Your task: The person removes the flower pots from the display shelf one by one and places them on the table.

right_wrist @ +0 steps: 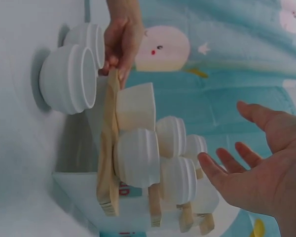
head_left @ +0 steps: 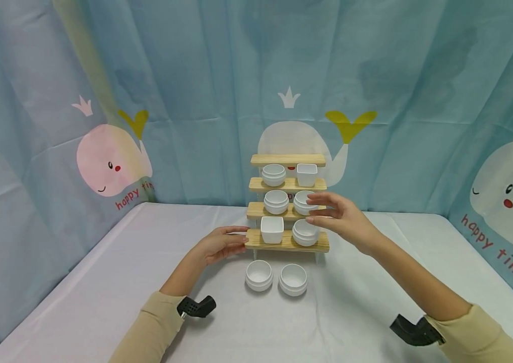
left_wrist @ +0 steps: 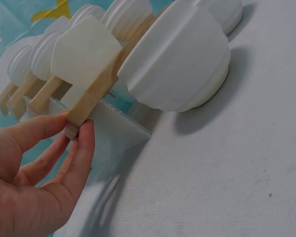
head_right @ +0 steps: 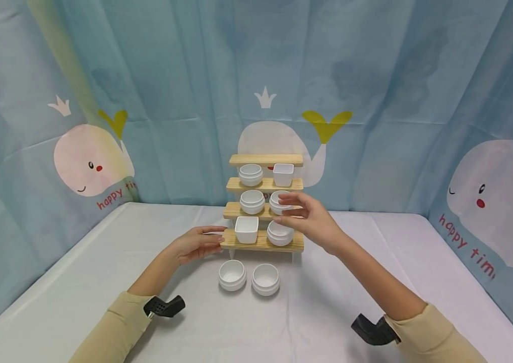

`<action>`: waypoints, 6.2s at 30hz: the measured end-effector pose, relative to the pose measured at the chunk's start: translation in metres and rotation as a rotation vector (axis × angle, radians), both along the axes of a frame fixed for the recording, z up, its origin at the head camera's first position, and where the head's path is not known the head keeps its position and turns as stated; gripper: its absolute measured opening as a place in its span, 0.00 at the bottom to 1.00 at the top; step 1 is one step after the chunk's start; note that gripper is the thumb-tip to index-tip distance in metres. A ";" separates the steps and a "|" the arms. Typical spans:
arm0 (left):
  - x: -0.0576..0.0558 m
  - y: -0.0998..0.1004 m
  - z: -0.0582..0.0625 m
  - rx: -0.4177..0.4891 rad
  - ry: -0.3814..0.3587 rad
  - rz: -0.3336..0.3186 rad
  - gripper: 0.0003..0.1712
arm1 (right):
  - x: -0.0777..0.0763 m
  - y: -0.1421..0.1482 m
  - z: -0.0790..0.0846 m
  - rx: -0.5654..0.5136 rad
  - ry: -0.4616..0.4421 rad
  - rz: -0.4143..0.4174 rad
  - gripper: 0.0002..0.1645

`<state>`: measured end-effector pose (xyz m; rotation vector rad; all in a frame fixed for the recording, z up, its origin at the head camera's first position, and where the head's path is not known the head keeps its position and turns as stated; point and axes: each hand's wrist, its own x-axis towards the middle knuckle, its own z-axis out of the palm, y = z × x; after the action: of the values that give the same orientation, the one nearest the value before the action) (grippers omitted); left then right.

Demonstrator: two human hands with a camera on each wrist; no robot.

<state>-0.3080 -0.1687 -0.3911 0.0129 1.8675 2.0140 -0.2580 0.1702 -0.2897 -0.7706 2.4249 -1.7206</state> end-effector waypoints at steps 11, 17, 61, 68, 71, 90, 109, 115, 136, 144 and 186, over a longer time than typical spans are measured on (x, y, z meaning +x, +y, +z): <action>0.001 0.000 0.001 0.003 0.001 -0.002 0.32 | -0.014 -0.011 0.007 0.021 -0.009 -0.029 0.37; 0.001 0.000 0.002 0.005 0.000 0.000 0.32 | -0.019 -0.016 0.011 0.032 -0.014 -0.044 0.38; 0.003 0.000 0.001 0.012 0.015 -0.011 0.32 | -0.056 -0.068 0.029 0.105 -0.051 -0.171 0.40; 0.002 0.000 0.001 0.008 0.013 -0.010 0.32 | -0.059 -0.077 0.031 0.120 -0.059 -0.215 0.42; 0.002 0.000 0.001 0.006 0.011 -0.008 0.31 | -0.059 -0.081 0.032 0.098 -0.080 -0.230 0.43; 0.002 -0.001 -0.001 0.018 0.022 -0.020 0.32 | -0.072 -0.103 0.027 0.058 -0.132 -0.324 0.46; 0.002 -0.001 0.001 0.024 0.015 -0.022 0.32 | -0.082 -0.126 0.021 0.052 -0.009 -0.421 0.39; 0.002 -0.001 0.001 0.021 0.015 -0.020 0.32 | -0.087 -0.131 0.020 0.066 0.037 -0.462 0.37; -0.002 0.001 0.001 0.015 0.013 -0.011 0.31 | -0.096 -0.137 0.017 0.013 -0.027 -0.529 0.43; 0.000 -0.001 0.000 0.011 0.011 -0.012 0.31 | -0.096 -0.138 0.014 0.011 0.001 -0.519 0.42; 0.001 -0.001 -0.001 0.010 0.024 -0.019 0.31 | -0.092 -0.131 0.023 -0.017 0.006 -0.425 0.43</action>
<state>-0.3073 -0.1694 -0.3917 0.0575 1.8647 2.0195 -0.3496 0.0395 -0.2667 -0.2683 2.7306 -1.8674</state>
